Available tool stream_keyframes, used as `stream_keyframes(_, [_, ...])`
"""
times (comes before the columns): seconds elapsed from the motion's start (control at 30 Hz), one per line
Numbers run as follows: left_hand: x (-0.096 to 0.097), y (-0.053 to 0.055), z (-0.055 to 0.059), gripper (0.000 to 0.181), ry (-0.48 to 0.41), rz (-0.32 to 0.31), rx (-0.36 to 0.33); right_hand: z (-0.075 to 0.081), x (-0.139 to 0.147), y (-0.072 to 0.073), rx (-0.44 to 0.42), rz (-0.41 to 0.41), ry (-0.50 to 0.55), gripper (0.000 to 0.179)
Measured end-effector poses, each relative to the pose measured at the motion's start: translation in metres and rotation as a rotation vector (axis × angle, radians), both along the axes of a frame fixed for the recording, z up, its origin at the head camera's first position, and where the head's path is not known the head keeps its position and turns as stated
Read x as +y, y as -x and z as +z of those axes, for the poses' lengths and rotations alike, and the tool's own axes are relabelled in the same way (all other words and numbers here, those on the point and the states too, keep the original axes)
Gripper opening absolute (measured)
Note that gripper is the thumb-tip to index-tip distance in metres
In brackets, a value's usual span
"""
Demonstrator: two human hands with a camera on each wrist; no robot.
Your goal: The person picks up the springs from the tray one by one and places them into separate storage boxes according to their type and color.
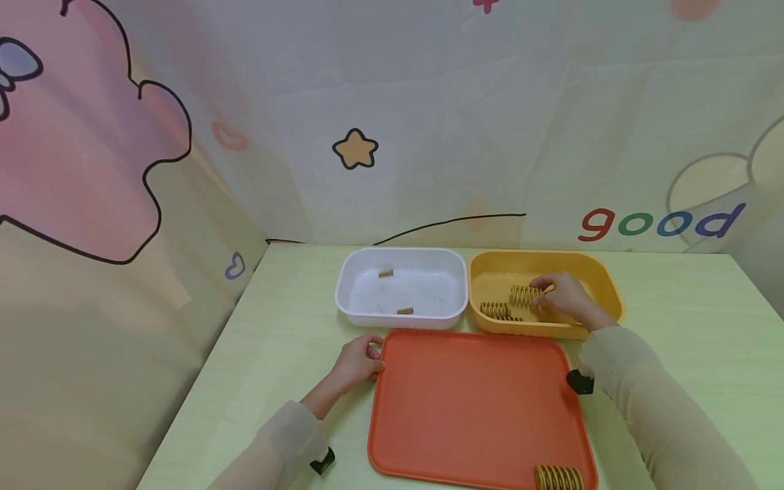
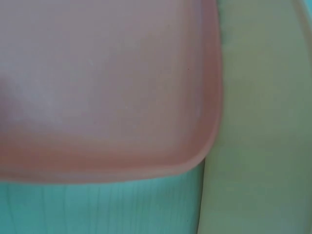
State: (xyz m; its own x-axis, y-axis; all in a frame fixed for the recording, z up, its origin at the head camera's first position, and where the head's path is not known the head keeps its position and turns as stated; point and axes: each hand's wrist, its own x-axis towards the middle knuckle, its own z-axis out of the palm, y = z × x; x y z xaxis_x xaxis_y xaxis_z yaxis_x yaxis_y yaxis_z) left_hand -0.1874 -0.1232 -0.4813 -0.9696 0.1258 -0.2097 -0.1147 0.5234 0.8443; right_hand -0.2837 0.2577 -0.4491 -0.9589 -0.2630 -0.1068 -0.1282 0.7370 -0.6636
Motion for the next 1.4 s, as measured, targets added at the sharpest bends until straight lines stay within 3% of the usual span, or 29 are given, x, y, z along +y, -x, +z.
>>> stream_keyframes(0.67, [-0.001,0.001,-0.001,0.038,0.021,-0.004,0.009,-0.004,-0.002,0.001,-0.002,0.025,-0.026,0.03])
stream_keyframes(0.93, [0.0,0.001,0.0,0.039,0.018,-0.004,0.003,-0.001,-0.002,-0.001,-0.076,0.034,-0.009,0.037])
stream_keyframes(1.2, [0.0,0.001,0.0,0.039,0.02,-0.002,0.003,0.008,0.004,-0.008,0.0,0.042,-0.052,0.039])
stream_keyframes(1.4, [0.0,0.0,0.001,0.039,0.003,0.003,0.009,0.011,0.008,-0.012,0.015,0.058,-0.028,0.037])
